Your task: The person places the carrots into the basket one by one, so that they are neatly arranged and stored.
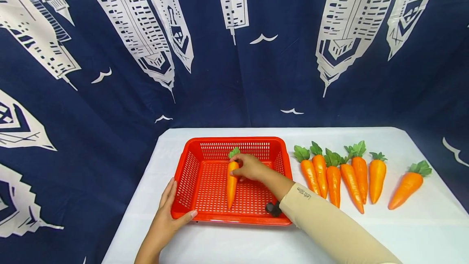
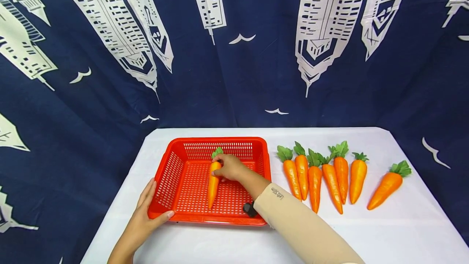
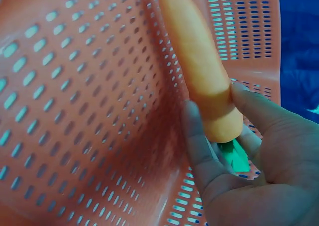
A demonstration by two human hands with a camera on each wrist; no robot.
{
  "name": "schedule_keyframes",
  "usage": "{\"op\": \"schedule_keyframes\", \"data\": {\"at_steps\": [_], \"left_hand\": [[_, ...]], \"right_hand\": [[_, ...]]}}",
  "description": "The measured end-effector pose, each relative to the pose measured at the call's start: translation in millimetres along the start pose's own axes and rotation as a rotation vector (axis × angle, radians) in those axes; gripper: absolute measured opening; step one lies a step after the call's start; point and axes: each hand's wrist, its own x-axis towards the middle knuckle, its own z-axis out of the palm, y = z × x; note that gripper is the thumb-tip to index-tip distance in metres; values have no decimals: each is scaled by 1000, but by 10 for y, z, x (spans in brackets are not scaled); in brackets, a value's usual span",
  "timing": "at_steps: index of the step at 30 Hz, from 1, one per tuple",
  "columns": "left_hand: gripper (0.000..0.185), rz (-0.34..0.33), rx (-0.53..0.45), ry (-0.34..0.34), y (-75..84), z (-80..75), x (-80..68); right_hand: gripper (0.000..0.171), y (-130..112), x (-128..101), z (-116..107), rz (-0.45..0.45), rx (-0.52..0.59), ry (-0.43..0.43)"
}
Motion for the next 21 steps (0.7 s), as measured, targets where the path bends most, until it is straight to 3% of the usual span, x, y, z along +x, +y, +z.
{"op": "schedule_keyframes", "data": {"at_steps": [6, 11, 21], "left_hand": [[116, -2, -20, -4, 17, -3, 1], [116, 6, -19, -3, 44, -9, 1], [116, -19, -4, -5, 22, -2, -4]], "right_hand": [[38, 36, 2, 18, 46, -69, -20], [37, 40, -4, 14, 27, -102, -21], [35, 48, 24, -60, -46, -185, 117]]}}
